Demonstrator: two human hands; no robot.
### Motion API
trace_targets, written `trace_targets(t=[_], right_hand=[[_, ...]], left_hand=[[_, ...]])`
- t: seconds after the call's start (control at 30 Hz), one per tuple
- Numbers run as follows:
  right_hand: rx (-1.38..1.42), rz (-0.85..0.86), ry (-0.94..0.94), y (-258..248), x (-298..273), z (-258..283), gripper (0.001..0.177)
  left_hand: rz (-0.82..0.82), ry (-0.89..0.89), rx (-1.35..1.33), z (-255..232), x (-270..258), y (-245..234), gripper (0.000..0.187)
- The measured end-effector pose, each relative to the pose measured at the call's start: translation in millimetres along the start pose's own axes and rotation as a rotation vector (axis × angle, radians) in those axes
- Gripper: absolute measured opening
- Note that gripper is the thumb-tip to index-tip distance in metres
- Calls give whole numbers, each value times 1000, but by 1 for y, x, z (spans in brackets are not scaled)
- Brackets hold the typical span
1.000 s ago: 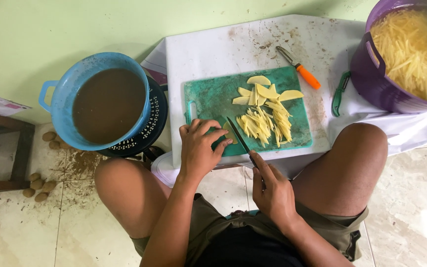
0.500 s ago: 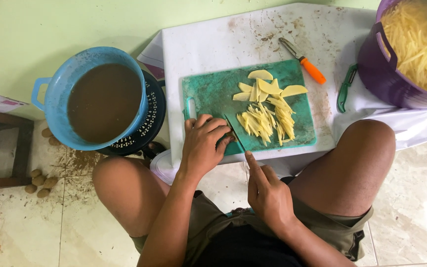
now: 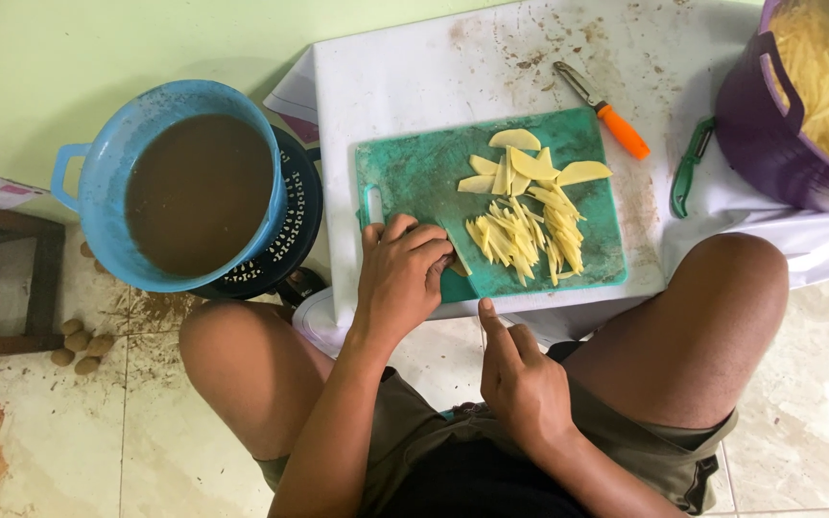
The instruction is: Cutting peeled potato slices into thin strips using a knife on a cutting board.
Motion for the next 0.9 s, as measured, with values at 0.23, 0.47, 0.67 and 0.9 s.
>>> trace_targets(t=[0.23,0.47,0.67,0.9], right_hand=[[103,-18,-20,-4,13,3,57],[166,-116,33,-14,5,-1,51],[195,-84,-4,-13,7,8,50],[115,-22,-5,-9,5,8,59]], left_hand=[[-31,-22,-22,1,2,-1,14],[-72,-14,-3,1,-5,-4,16],[-29,8,29,0,-4,0,14],[-45,-4,10,0,-3,1,15]])
Point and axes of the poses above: each hand's wrist, its own x-axis towards the middle knuckle, its own y-axis out of the palm, z = x × y, the point moved 3 cm from there along x, towards the middle knuckle, and after that the axes turned 9 degrees about x, right-handed, at the moved point
